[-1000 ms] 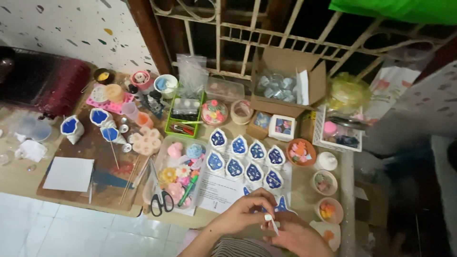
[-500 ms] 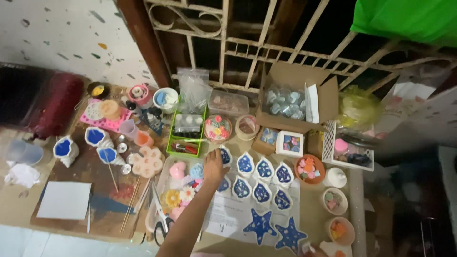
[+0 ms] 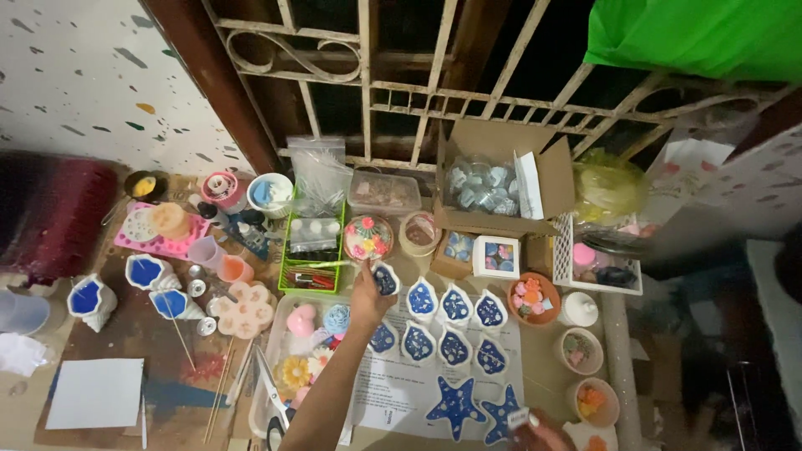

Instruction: Applying decorative elements and labels to molded wax candles.

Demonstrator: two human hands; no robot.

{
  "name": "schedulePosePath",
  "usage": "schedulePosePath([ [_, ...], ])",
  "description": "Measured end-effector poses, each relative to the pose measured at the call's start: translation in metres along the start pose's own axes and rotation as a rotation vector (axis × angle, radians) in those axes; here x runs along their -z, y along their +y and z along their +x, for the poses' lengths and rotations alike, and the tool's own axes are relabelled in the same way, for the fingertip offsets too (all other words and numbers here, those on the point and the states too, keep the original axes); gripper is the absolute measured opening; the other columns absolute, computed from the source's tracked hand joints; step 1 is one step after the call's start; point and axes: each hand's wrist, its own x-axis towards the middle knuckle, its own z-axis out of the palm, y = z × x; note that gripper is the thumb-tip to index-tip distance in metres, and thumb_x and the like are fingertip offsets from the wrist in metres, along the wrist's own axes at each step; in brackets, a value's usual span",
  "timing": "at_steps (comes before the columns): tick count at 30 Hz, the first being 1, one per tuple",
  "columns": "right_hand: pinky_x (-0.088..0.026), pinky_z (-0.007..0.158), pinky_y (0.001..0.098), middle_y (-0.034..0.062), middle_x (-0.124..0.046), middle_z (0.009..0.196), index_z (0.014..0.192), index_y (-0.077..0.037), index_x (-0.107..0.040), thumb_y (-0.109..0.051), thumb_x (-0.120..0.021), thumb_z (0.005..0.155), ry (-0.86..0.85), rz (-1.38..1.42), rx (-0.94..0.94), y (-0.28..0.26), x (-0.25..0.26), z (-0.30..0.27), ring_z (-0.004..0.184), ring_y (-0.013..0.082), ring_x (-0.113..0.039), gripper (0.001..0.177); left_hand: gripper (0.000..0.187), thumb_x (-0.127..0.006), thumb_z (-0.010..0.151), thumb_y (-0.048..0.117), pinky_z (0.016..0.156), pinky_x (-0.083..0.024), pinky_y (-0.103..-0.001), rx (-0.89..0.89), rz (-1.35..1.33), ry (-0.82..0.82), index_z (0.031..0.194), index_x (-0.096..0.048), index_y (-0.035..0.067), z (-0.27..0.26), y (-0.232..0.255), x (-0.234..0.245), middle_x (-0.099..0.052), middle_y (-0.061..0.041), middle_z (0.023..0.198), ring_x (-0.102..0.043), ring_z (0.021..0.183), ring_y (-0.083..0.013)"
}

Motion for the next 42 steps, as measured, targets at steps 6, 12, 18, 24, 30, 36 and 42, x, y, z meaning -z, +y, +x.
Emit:
schedulePosePath([
  [6,-0.05,0.091,0.0414,0.0152,-0.067,0.114,0.126,0.004,-0.064,-0.013,-0.069,0.091,-0.134,-0.081,0.314,-0.163,-0.29,-0.104,0.105,0.0241,-0.063,0.039,0.108,-0.091,0.066,0.014,0.09,-0.06,-0.042,0.089,-0.861,0.025,0.153,-0.028,0.004,-0.025,0.042,0.055,-0.067,-0.018,0.127,-0.068,0.112,-0.0309],
  [12,-0.047,0.092,0.0358,0.0103,-0.064,0.119,0.109,0.004,-0.067,-0.001,-0.063,0.093,-0.292,-0.104,0.676,-0.176,-0.415,-0.162,0.105,0.0182,-0.058,0.018,0.104,-0.093,0.065,0.034,0.105,-0.055,-0.039,0.179,-1.789,-0.416,0.15,-0.04,0.004,-0.09,0.125,0.099,-0.062,-0.011,0.141,-0.066,0.125,-0.0236],
  [18,-0.045,0.101,0.0319,0.0101,-0.056,0.122,0.101,0.003,-0.065,0.003,-0.067,0.09,-0.348,-0.316,0.913,-0.17,-0.443,-0.193,0.116,0.0172,-0.056,0.011,0.111,-0.096,0.062,0.048,0.11,-0.052,-0.044,0.244,-1.837,-0.568,0.148,-0.044,0.002,-0.122,0.119,0.075,-0.06,-0.014,0.139,-0.062,0.126,-0.0279],
  [24,-0.052,0.091,0.0296,0.0086,-0.053,0.119,0.098,0.004,-0.067,0.007,-0.072,0.087,-0.224,-0.43,1.055,-0.154,-0.446,-0.195,0.106,0.0155,-0.059,0.013,0.108,-0.095,0.065,0.045,0.107,-0.052,-0.045,0.149,-1.82,-0.597,0.146,-0.046,-0.006,-0.129,0.145,0.097,-0.063,-0.02,0.134,-0.065,0.121,-0.0318],
  [30,-0.056,0.091,0.0283,0.0065,-0.05,0.123,0.106,0.0,-0.064,0.008,-0.073,0.086,-0.109,-0.419,1.252,-0.136,-0.453,-0.196,0.107,0.0138,-0.061,0.024,0.106,-0.094,0.064,0.042,0.106,-0.054,-0.044,0.151,-1.821,-0.623,0.146,-0.046,-0.004,-0.135,0.161,0.108,-0.064,-0.02,0.133,-0.066,0.12,-0.0316],
  [36,-0.048,0.088,0.0271,0.0055,-0.049,0.127,0.134,-0.003,-0.051,-0.001,-0.078,0.079,-0.16,-0.407,1.161,-0.139,-0.465,-0.208,0.105,0.0131,-0.055,0.061,0.108,-0.093,0.062,0.044,0.106,-0.053,-0.045,0.191,-1.797,-0.627,0.147,-0.045,-0.002,-0.143,0.15,0.101,-0.063,-0.019,0.135,-0.065,0.121,-0.0309],
  [42,-0.049,0.101,0.0317,0.0088,-0.053,0.13,0.132,0.0,-0.055,-0.004,-0.08,0.085,-0.192,-0.259,1.057,-0.122,-0.453,-0.178,0.117,0.0169,-0.058,0.054,0.109,-0.094,0.065,0.044,0.106,-0.053,-0.044,0.172,-1.823,-0.666,0.149,-0.044,-0.004,-0.14,0.143,0.101,-0.062,-0.021,0.136,-0.065,0.121,-0.032],
])
